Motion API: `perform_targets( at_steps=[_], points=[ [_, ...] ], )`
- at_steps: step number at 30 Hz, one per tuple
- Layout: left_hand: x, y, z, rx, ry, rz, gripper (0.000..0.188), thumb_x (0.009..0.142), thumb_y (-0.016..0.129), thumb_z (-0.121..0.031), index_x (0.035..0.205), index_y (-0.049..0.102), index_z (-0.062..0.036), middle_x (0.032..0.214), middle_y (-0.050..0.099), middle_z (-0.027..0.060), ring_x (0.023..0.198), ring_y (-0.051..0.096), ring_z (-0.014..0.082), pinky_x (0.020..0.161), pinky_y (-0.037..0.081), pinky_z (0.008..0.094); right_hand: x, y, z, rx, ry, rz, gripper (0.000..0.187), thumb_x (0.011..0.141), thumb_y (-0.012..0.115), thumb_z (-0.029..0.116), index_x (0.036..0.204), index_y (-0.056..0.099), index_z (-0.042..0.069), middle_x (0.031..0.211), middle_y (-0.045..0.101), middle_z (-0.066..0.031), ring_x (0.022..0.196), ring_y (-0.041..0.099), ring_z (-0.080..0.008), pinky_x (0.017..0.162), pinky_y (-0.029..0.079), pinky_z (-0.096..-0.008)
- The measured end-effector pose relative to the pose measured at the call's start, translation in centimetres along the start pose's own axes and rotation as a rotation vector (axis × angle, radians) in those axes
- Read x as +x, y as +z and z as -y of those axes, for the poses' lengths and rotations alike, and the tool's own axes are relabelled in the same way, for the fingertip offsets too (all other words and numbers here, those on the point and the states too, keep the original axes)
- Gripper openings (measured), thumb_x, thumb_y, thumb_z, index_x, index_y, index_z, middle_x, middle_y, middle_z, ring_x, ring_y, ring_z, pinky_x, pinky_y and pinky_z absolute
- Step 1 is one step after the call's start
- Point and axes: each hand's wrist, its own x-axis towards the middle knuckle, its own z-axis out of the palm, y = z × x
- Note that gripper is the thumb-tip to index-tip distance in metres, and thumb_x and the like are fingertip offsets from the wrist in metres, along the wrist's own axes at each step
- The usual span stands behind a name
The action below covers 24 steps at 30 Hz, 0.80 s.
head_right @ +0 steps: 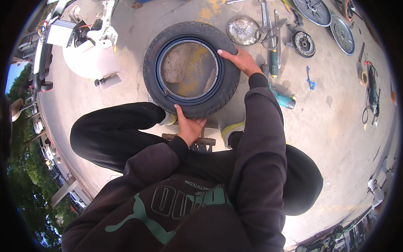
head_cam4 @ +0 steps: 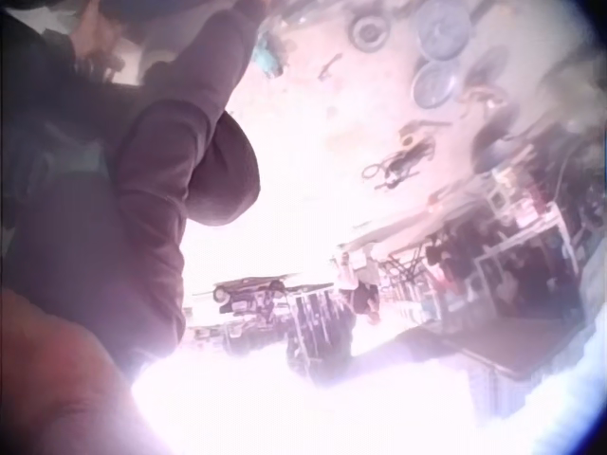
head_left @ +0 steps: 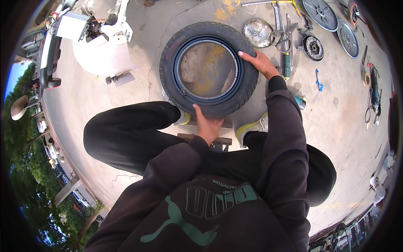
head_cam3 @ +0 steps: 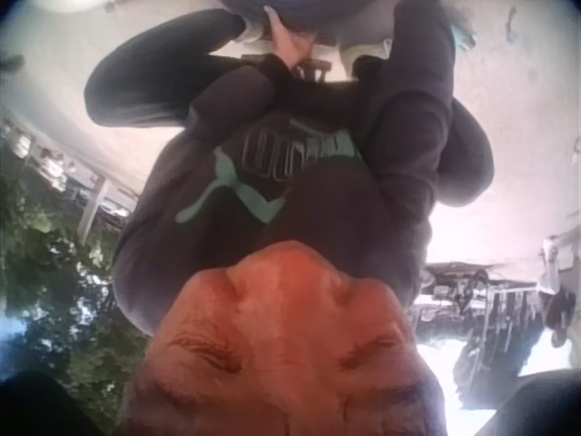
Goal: The person assembles a wheel hub by placing a stator into a tire, inserting a rotor, threading a wire through the center, and tapping the hub with a hammer to seat the components. The person handles the tire, stator, rotor, wire, and hammer during the process.
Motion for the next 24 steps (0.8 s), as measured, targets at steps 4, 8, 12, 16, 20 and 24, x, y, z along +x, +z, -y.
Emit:
perform_targets(
  at_steps=[4,8,12,16,20,24],
  points=[
    [-0.9,-0.9,0.4,-0.052,-0.010,-0.216,0.102,0.096,0.050,-0.074,0.157,0.028,0.0037,0.159,0.038,0.0224,0.150,0.037,0.0382,0.127,0.027,0.0502,-0.4,0.5,0.0,0.033,-0.005,-0.017,0.099,0.077,0.078,0.068,0.142,0.059,-0.005,0.135,0.067,-0.0226,0.124,0.065,-0.0312,0.107,0.048,-0.0389],
    [1.0,-4.9,2.2,0.263,-0.013,-0.102,0.062,0.110,0.044,-0.039,0.149,0.039,0.0087,0.150,0.049,0.0244,0.143,0.047,0.0386,0.122,0.036,0.0490,-0.1,0.5,0.1,0.055,0.027,0.002,0.101,0.077,0.079,0.067,0.144,0.057,-0.005,0.135,0.066,-0.0229,0.125,0.064,-0.0307,0.108,0.047,-0.0385],
    [7.8,-8.7,3.1,1.199,0.141,0.433,0.053,0.109,0.053,-0.029,0.148,0.046,0.0054,0.153,0.050,0.0194,0.141,0.051,0.0328,0.120,0.037,0.0426,-0.4,0.3,0.2,0.086,0.032,-0.004,0.103,0.076,0.079,0.068,0.146,0.055,-0.004,0.136,0.065,-0.0232,0.128,0.062,-0.0311,0.110,0.046,-0.0385],
    [7.0,-4.3,2.9,1.376,0.059,0.274,0.066,0.101,0.066,-0.042,0.152,0.048,-0.0027,0.159,0.048,0.0109,0.140,0.051,0.0260,0.118,0.036,0.0366,0.3,0.2,-0.7,0.029,0.018,-0.004,0.105,0.075,0.078,0.071,0.146,0.055,-0.003,0.138,0.064,-0.0234,0.129,0.061,-0.0327,0.110,0.045,-0.0392],
    [6.8,-3.8,2.9,1.441,0.257,0.228,0.080,0.094,0.071,-0.056,0.154,0.049,-0.0071,0.160,0.048,0.0098,0.144,0.046,0.0253,0.120,0.032,0.0358,-0.8,0.2,0.9,0.059,0.053,0.016,0.104,0.075,0.078,0.071,0.146,0.056,-0.002,0.139,0.063,-0.0233,0.129,0.061,-0.0327,0.111,0.045,-0.0397],
    [8.1,-4.1,2.8,1.520,0.354,0.311,0.077,0.092,0.073,-0.055,0.150,0.052,-0.0078,0.156,0.052,0.0115,0.146,0.043,0.0271,0.122,0.029,0.0391,-1.0,0.3,1.1,0.081,0.035,0.061,0.105,0.077,0.078,0.069,0.150,0.052,-0.001,0.143,0.060,-0.0215,0.132,0.058,-0.0299,0.113,0.042,-0.0372]
  ],
)
